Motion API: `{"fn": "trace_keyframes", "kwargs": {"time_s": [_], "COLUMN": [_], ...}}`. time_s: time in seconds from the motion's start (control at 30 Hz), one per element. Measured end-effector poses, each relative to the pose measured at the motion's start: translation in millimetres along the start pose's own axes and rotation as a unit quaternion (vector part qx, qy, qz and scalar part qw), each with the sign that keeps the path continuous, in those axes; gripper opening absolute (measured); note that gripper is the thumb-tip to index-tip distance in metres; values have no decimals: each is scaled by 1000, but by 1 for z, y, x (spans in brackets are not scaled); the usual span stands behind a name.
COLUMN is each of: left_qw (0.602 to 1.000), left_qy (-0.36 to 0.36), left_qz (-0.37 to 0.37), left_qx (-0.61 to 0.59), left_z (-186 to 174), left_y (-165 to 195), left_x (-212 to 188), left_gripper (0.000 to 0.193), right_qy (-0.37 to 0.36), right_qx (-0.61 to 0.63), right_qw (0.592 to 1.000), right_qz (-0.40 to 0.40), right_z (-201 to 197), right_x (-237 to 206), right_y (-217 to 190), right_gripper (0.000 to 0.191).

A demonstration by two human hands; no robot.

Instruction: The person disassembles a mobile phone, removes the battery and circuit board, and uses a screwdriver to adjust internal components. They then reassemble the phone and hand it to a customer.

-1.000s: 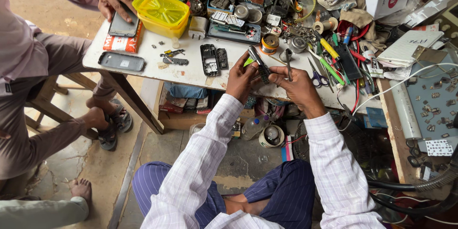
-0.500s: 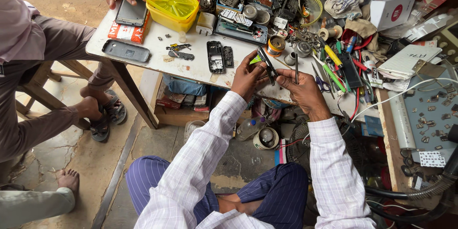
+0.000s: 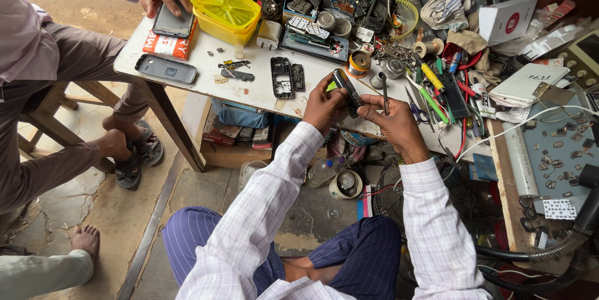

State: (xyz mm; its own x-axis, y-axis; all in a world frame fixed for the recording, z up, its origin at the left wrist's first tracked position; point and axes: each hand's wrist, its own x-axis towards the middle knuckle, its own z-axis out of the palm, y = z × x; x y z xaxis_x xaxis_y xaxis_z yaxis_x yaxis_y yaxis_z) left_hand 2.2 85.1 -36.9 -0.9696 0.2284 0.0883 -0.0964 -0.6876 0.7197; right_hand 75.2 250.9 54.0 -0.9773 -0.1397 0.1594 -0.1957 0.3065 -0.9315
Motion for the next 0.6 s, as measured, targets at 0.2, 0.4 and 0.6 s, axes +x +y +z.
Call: {"fn": "trace_keyframes", "kwargs": {"time_s": [0.2, 0.4, 0.6], "left_qw": [1000, 999, 999], "left_qy": [-4, -24, -21], "left_qz": [1, 22, 35], "left_qx": [-10, 11, 9], "left_z": [1, 0, -3], "left_y": [3, 8, -3], "left_x": [-4, -10, -3], "left_gripper": [61, 56, 55], "right_qy": [74, 84, 82], "right_qx": [-168, -180, -205], "right_qw": [983, 980, 975], "right_qz": [14, 17, -37], "right_z": [13, 21, 15], "right_x": [-6, -8, -9], "right_y": [-3, -10, -2], "right_gripper": [59, 56, 54]}}
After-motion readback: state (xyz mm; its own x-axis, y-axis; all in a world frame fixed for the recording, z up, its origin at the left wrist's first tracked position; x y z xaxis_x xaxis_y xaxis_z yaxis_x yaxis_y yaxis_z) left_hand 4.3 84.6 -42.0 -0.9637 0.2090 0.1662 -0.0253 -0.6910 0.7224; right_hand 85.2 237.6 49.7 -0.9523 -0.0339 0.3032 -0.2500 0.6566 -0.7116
